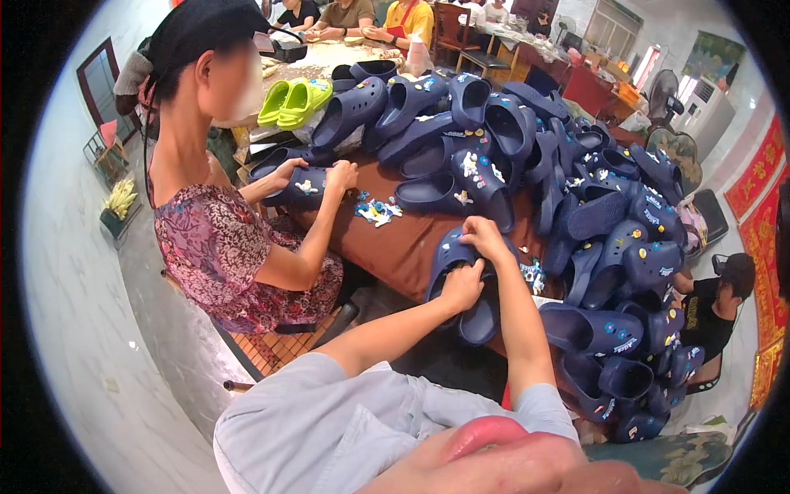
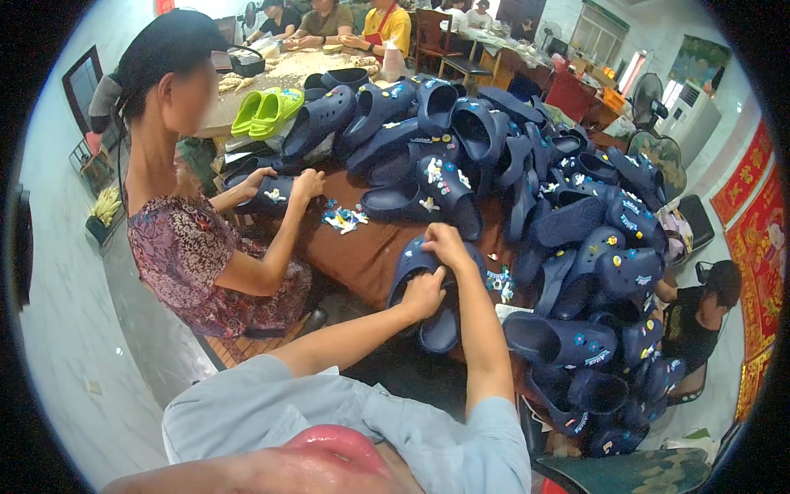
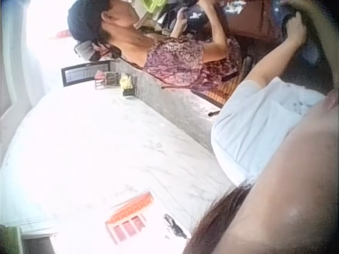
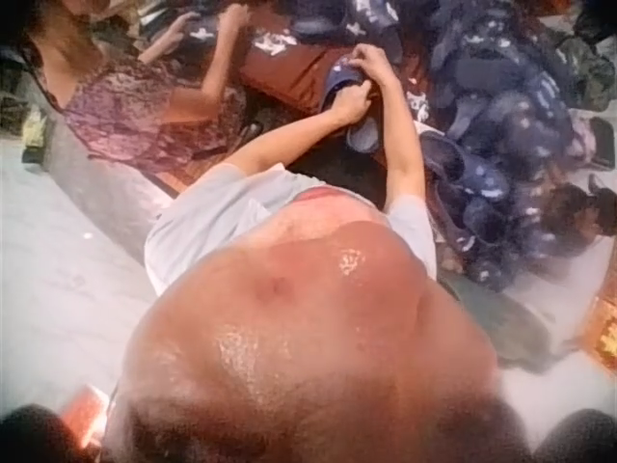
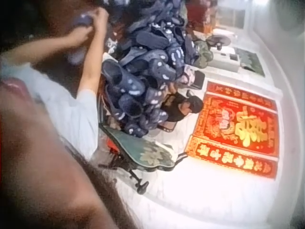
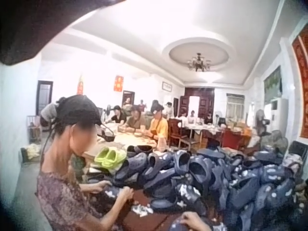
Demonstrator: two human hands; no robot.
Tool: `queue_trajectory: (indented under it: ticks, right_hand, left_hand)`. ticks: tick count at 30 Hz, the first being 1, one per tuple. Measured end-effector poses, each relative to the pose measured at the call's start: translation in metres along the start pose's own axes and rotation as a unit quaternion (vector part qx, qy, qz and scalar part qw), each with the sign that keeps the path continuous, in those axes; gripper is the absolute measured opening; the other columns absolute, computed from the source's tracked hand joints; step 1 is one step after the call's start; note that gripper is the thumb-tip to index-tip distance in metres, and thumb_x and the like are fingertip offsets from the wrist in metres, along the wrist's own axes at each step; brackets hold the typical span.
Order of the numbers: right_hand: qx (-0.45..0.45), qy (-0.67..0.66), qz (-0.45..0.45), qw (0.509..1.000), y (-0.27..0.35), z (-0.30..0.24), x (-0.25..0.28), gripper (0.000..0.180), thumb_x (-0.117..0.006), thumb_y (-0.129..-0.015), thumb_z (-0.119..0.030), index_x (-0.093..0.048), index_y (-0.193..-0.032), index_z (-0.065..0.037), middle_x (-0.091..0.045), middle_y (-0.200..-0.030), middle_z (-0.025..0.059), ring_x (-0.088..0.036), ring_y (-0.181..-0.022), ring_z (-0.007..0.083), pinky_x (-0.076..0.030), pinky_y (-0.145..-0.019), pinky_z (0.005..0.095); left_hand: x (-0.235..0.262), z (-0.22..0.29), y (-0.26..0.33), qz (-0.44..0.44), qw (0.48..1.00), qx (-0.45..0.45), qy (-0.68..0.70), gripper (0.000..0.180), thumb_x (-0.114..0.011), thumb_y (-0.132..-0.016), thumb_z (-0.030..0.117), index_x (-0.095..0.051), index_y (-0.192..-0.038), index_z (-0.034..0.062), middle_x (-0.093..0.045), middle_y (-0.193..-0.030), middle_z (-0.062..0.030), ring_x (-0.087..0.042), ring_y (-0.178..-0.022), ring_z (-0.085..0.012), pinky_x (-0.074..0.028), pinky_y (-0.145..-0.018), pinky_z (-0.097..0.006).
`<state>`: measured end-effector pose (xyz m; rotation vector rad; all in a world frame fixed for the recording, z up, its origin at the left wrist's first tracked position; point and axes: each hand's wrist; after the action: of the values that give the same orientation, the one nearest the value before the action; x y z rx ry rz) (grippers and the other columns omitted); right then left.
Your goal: Attaching small decorative charms or labels to blue plastic clogs.
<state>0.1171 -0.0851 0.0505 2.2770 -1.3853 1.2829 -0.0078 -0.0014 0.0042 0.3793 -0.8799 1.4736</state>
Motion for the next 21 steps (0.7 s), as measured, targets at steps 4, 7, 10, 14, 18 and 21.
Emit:
queue_trajectory:
  ticks: [4, 7, 10, 14, 18, 21]
  right_hand:
    - [-0.027, 0.021, 0.214, 0.976, 0.031, 0.007, 0.032, 0.021, -0.072, -0.069, -0.002, -0.053, -0.077, 0.000, -0.059, -0.076, 0.0164, -0.059, -0.075, 0.0352, -0.045, -0.069, 0.0417]
    - [-0.147, 0.083, 0.291, 0.942, 0.064, 0.026, 0.056, 0.020, -0.071, -0.071, -0.003, -0.054, -0.082, -0.001, -0.061, -0.081, 0.0188, -0.060, -0.080, 0.0387, -0.045, -0.070, 0.0448]
    - [-0.230, 0.181, 0.302, 0.907, 0.096, 0.047, 0.059, 0.017, -0.071, -0.075, -0.007, -0.059, -0.086, -0.003, -0.066, -0.085, 0.0192, -0.065, -0.085, 0.0372, -0.049, -0.073, 0.0449]
    - [-0.306, 0.195, 0.241, 0.900, 0.118, 0.049, 0.042, 0.019, -0.071, -0.076, -0.009, -0.064, -0.093, -0.003, -0.067, -0.097, 0.0213, -0.064, -0.095, 0.0397, -0.049, -0.080, 0.0475]
    - [-0.306, 0.218, 0.208, 0.903, 0.127, 0.051, 0.032, 0.025, -0.071, -0.079, -0.010, -0.065, -0.102, -0.004, -0.064, -0.102, 0.0199, -0.062, -0.097, 0.0392, -0.050, -0.083, 0.0467]
    - [-0.317, 0.178, 0.233, 0.902, 0.131, 0.022, 0.038, 0.023, -0.069, -0.082, -0.011, -0.066, -0.104, -0.005, -0.064, -0.100, 0.0178, -0.060, -0.098, 0.0382, -0.048, -0.085, 0.0449]
  left_hand:
    - [-0.001, -0.001, -0.001, 0.004, 1.000, -0.006, -0.010, 0.035, -0.066, -0.079, 0.013, -0.045, -0.105, 0.0048, -0.061, -0.083, -0.0248, -0.063, -0.078, -0.0445, -0.052, -0.069, -0.053]
    - [-0.006, -0.005, -0.001, 0.017, 1.000, -0.012, -0.016, 0.035, -0.066, -0.079, 0.013, -0.045, -0.105, 0.0051, -0.061, -0.083, -0.0247, -0.063, -0.077, -0.0443, -0.052, -0.068, -0.053]
    - [-0.005, -0.004, -0.002, 0.025, 1.000, -0.011, -0.014, 0.032, -0.064, -0.078, 0.012, -0.045, -0.104, 0.0045, -0.061, -0.081, -0.0254, -0.062, -0.078, -0.0455, -0.050, -0.069, -0.055]
    - [-0.002, -0.002, -0.003, 0.016, 1.000, -0.012, -0.020, 0.032, -0.064, -0.079, 0.013, -0.046, -0.104, 0.0043, -0.062, -0.083, -0.0260, -0.063, -0.080, -0.0455, -0.051, -0.071, -0.055]
    - [0.006, 0.002, -0.004, -0.014, 1.000, 0.004, -0.023, 0.032, -0.064, -0.078, 0.012, -0.047, -0.103, 0.0036, -0.062, -0.082, -0.0279, -0.063, -0.080, -0.0464, -0.051, -0.072, -0.054]
    - [0.007, -0.001, -0.001, -0.027, 1.000, -0.010, -0.011, 0.040, -0.064, -0.082, 0.017, -0.046, -0.116, 0.0039, -0.062, -0.084, -0.0282, -0.063, -0.081, -0.0462, -0.051, -0.073, -0.053]
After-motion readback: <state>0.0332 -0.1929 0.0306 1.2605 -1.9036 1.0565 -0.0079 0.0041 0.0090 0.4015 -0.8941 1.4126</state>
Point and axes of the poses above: each hand's wrist, its own y-axis away from the middle knuckle, its own x-axis out of the back of the hand, z = x × y
